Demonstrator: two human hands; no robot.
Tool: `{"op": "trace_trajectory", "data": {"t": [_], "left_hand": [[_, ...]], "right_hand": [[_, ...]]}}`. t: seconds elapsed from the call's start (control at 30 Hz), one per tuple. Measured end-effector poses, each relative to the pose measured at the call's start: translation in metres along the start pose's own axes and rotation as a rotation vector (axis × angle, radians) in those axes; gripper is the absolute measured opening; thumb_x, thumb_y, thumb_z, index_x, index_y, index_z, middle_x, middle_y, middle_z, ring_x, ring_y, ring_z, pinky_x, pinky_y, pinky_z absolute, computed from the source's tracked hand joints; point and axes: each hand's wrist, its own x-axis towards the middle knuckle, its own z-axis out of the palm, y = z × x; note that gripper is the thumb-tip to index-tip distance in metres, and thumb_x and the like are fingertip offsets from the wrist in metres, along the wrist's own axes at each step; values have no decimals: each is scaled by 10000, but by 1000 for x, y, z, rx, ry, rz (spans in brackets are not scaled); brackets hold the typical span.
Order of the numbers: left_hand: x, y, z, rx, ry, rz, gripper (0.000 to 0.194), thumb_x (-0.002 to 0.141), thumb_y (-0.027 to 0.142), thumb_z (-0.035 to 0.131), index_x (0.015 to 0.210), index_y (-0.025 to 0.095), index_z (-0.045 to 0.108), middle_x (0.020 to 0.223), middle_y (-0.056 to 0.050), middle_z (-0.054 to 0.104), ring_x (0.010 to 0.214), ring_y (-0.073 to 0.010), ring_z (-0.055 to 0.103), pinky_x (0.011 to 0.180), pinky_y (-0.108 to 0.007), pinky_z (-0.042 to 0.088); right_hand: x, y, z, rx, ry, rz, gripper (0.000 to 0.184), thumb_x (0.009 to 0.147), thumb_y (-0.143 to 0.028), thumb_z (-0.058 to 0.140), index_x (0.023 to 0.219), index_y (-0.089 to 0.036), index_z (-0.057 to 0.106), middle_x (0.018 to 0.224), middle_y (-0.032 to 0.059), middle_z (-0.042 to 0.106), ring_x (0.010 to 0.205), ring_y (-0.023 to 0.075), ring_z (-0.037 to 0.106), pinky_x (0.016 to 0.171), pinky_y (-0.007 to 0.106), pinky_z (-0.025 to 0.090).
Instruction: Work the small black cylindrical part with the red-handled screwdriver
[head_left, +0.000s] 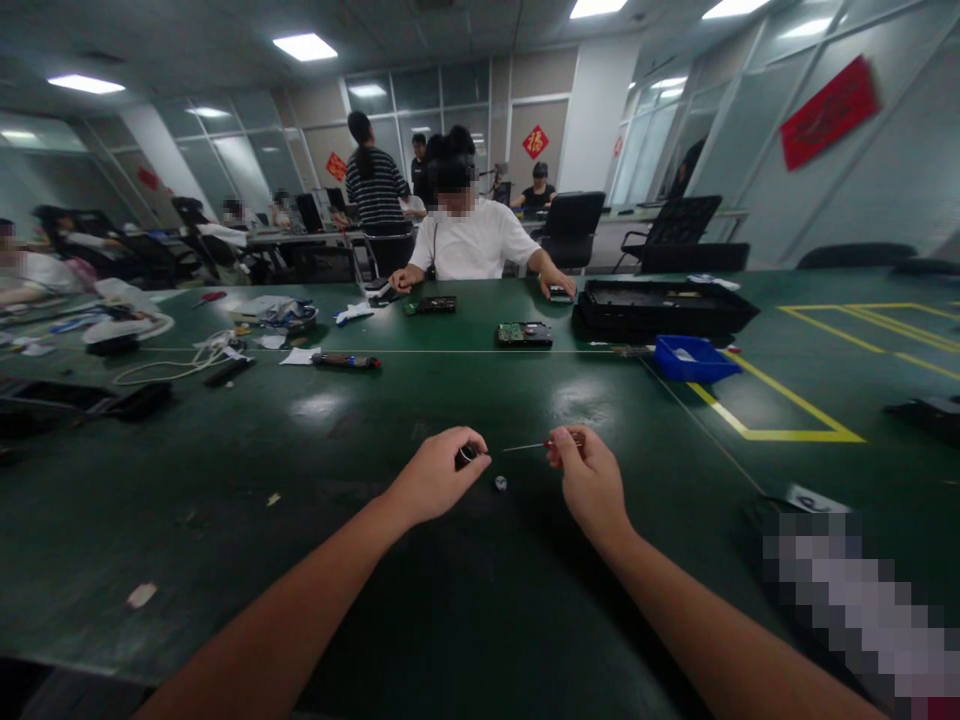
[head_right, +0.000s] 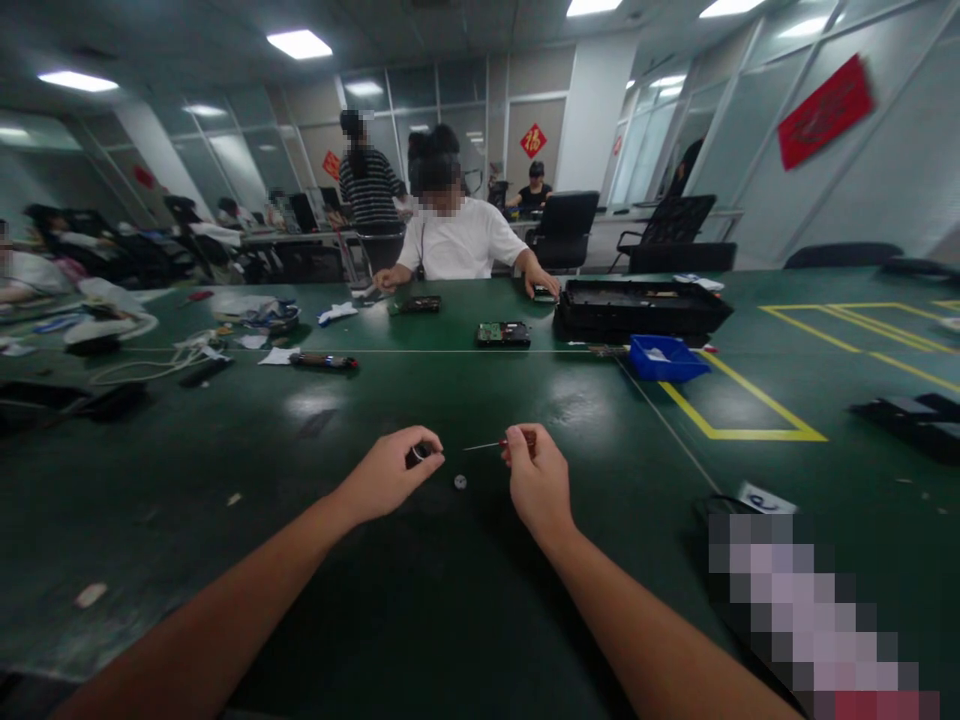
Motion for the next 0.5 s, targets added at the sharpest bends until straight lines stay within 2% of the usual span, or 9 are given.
{"op": "trace_trajectory", "data": {"t": [0.13, 0.23, 0.3, 0.4, 0.5], "left_hand": [[0, 4, 13, 275, -227, 138, 314, 969, 323, 474, 1183, 283, 700, 1058, -64, 664, 922, -226, 643, 805, -351, 499], [3, -1, 27, 413, -245, 144, 346, 948, 360, 512, 1237, 293, 690, 1010, -81, 661, 841, -234, 653, 730, -342, 508], [6, -4, 33, 448, -248, 145, 322, 932, 353, 537, 1190, 282, 715, 974, -85, 664, 810, -233, 655, 712, -336, 509], [11, -7, 33, 440, -248, 149, 297, 935, 330, 514, 1113, 266, 742, 960, -86, 678, 825, -240, 658, 720, -344, 507], [16, -10, 21, 214, -223, 78, 285, 931, 344, 516, 1073, 252, 747, 979, -75, 699, 849, -228, 655, 735, -339, 500]], "right_hand": [[1, 2, 0, -8, 6, -12, 363, 952, -534, 506, 891, -198, 627, 741, 37, 667, 684, 204, 618, 667, 334, 450], [1, 3, 0, -2, -3, -6, 367, 950, -543, 505, 891, -201, 624, 744, 37, 667, 686, 206, 619, 661, 334, 449], [1, 3, 0, 4, -10, -4, 364, 951, -538, 502, 887, -201, 623, 737, 34, 664, 683, 204, 617, 661, 332, 448], [0, 1, 0, -2, -16, -2, 346, 955, -516, 499, 884, -200, 621, 727, 31, 661, 677, 200, 613, 662, 329, 444], [0, 2, 0, -1, -15, -1, 337, 958, -502, 500, 885, -196, 623, 732, 35, 665, 679, 198, 615, 670, 331, 448]]}}
